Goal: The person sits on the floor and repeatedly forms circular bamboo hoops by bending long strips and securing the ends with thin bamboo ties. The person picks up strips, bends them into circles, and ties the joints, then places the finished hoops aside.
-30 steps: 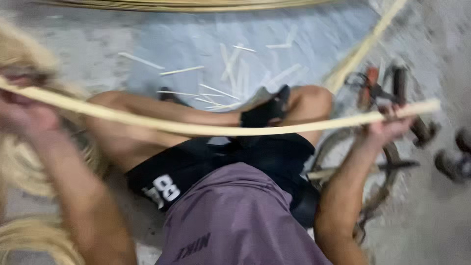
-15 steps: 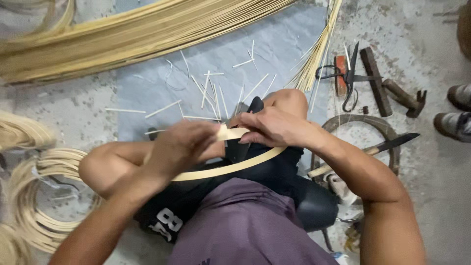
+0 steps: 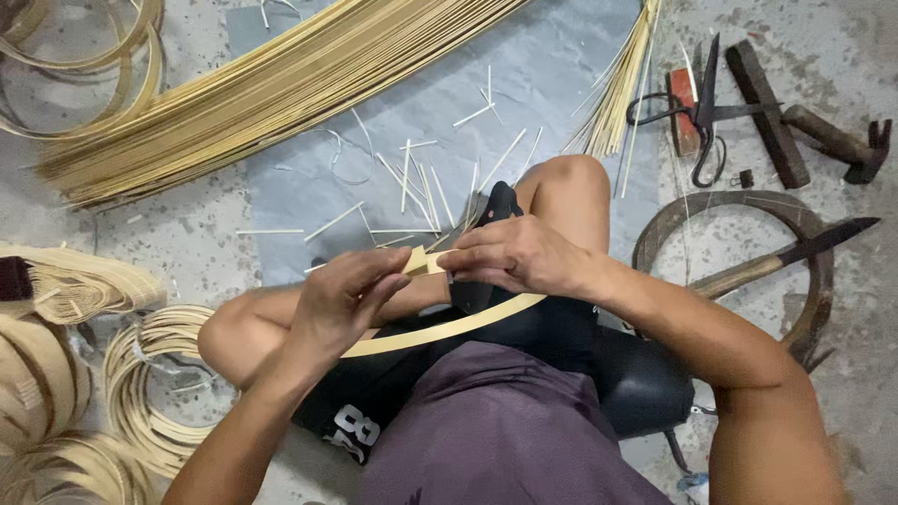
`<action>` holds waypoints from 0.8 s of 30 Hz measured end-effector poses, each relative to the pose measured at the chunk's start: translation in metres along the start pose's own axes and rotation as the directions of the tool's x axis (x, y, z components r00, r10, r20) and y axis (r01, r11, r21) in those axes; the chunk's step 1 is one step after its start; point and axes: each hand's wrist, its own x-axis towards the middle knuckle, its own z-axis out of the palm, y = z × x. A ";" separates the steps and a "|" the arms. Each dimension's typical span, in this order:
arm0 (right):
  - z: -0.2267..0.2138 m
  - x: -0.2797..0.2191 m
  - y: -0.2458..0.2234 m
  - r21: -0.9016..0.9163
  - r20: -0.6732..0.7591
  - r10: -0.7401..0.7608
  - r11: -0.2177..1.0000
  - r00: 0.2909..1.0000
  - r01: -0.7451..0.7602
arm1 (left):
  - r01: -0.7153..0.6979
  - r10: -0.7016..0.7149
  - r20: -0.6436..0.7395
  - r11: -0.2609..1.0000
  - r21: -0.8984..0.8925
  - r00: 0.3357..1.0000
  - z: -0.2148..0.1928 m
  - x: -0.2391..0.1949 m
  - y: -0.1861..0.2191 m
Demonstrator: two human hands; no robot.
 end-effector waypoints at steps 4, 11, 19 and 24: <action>-0.001 0.001 0.000 -0.055 0.039 -0.028 0.998 0.999 0.030 | -0.046 0.046 -0.003 0.999 0.013 0.999 -0.002 0.001 -0.002; -0.003 -0.004 0.001 0.027 0.045 0.015 0.999 0.999 -0.016 | -0.155 0.156 -0.013 0.985 0.081 0.988 0.002 -0.005 0.001; -0.002 -0.004 0.001 -0.003 0.094 -0.035 0.999 0.995 0.035 | -0.283 0.286 0.006 0.943 0.173 0.958 0.011 -0.009 -0.001; 0.000 -0.008 0.002 -0.016 0.079 -0.046 0.999 0.996 0.048 | -0.302 0.306 0.009 0.932 0.203 0.952 0.009 -0.010 0.005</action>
